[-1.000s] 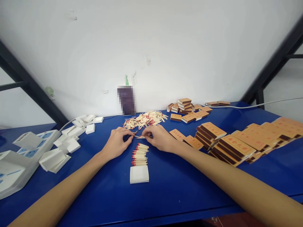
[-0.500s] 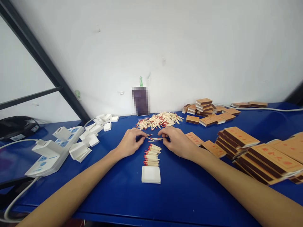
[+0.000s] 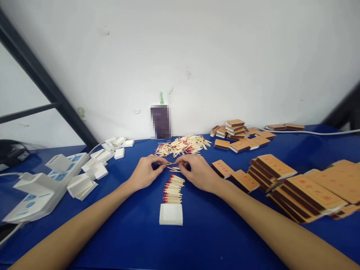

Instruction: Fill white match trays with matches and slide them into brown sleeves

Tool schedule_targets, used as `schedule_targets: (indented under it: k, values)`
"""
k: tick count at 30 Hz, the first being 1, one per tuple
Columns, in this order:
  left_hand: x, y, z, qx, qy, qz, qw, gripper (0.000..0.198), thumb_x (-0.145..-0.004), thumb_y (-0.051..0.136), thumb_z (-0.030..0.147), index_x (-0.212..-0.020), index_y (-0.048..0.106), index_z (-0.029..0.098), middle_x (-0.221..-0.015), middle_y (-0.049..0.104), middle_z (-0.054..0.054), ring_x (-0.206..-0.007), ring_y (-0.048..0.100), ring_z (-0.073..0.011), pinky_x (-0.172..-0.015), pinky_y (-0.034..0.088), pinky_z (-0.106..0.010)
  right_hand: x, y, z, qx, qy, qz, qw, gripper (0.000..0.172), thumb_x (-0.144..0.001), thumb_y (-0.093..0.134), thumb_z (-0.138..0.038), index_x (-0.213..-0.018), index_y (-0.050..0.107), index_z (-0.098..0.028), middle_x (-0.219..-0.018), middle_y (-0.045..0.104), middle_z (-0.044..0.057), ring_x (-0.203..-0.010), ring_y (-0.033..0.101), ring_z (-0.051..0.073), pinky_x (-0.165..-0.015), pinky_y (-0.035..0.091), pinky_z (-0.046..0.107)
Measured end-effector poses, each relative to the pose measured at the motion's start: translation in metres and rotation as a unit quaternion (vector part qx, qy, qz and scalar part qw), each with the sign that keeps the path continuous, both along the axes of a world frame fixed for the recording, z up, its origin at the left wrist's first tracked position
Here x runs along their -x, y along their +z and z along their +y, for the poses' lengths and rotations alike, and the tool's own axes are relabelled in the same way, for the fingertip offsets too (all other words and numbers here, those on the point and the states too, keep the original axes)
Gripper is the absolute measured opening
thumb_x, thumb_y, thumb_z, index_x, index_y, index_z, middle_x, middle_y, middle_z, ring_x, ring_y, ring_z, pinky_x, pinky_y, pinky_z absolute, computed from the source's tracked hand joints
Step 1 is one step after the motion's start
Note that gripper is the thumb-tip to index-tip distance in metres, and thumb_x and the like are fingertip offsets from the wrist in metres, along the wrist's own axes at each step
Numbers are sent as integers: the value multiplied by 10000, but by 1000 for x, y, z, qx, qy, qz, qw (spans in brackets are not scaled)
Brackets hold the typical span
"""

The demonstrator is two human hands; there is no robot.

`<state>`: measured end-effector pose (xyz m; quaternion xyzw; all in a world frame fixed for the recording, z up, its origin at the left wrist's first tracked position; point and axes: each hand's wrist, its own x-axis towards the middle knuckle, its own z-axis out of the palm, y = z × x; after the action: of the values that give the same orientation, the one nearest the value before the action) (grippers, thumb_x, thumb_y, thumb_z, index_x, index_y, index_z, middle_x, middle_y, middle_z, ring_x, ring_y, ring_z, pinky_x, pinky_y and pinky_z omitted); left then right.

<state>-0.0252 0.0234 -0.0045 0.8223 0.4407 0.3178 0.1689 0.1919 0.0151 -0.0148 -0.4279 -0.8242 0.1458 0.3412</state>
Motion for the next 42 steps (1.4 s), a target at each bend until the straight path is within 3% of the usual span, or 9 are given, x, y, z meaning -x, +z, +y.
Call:
schedule_targets:
  k: [2, 7, 12, 18, 26, 29, 33, 36, 42]
  values:
    - [1, 0, 4, 42, 27, -47, 998, 123, -852, 619, 172, -900, 732, 190, -869, 760, -11, -789, 687, -161, -761, 518, -287, 0, 1, 0, 8, 5, 12, 1000, 167, -847, 576, -175, -968, 689, -198, -883, 736, 29, -795, 666, 163, -743, 514, 298]
    - [2, -2, 9, 81, 48, -93, 991, 137, -859, 634, 236, -946, 727, 184, -860, 763, -16, -791, 705, -167, -758, 524, -284, -1, 2, -1, 20, 21, 22, 999, 178, -818, 582, -142, -949, 687, -204, -898, 738, 22, -825, 667, 159, -769, 511, 300]
    - [0, -3, 6, 65, 23, -49, 996, 121, -862, 626, 221, -908, 736, 204, -898, 767, -9, -815, 710, -170, -762, 528, -285, -1, 3, -3, 18, 31, 19, 999, 279, -810, 510, -72, -958, 692, -222, -926, 742, 7, -840, 660, 153, -768, 502, 293]
    - [-3, 1, 2, 26, 19, 45, 998, 149, -895, 600, 217, -927, 745, 233, -949, 763, 10, -852, 663, -177, -872, 484, -339, -3, 2, -3, -11, -2, 33, 999, 257, -812, 498, -77, -919, 690, -209, -867, 724, 17, -763, 638, 156, -722, 501, 297]
    - [0, 0, -7, -16, -24, 109, 994, 309, -954, 455, 185, -1171, 660, 264, -1106, 715, -13, -1023, 574, -216, -930, 391, -410, -5, -2, -6, -49, 43, -13, 998, 253, -879, 491, -114, -1008, 680, -222, -1048, 685, 62, -1012, 612, 205, -925, 475, 408]
    - [-2, 0, -10, -63, 14, 130, 989, 274, -924, 474, 172, -1094, 681, 228, -1071, 711, -34, -996, 561, -225, -872, 385, -393, -5, -2, -7, -44, 52, -27, 997, 278, -881, 490, -106, -1021, 697, -227, -1066, 677, 66, -1016, 605, 209, -936, 467, 415]
    - [-4, 1, -13, -87, 70, 173, 978, 206, -898, 533, 225, -966, 727, 206, -980, 697, -50, -930, 553, -233, -822, 369, -396, -4, -2, -7, -32, 4, -37, 999, 256, -873, 494, -106, -981, 706, -199, -973, 684, 68, -938, 612, 205, -885, 472, 386]
    - [-3, 2, -14, -77, 65, 180, 978, 209, -902, 544, 248, -964, 742, 219, -951, 689, -39, -920, 552, -225, -799, 357, -389, -4, -2, -6, -31, -20, -37, 999, 209, -876, 526, -141, -986, 696, -192, -915, 678, 60, -888, 606, 201, -847, 467, 369]
    - [-1, 0, -13, -79, 27, 163, 983, 211, -911, 542, 219, -960, 746, 236, -905, 685, -19, -899, 552, -200, -795, 342, -381, -2, -1, -5, -4, -5, -37, 999, 109, -902, 595, -268, -894, 685, -207, -906, 649, 47, -877, 580, 190, -816, 447, 346]
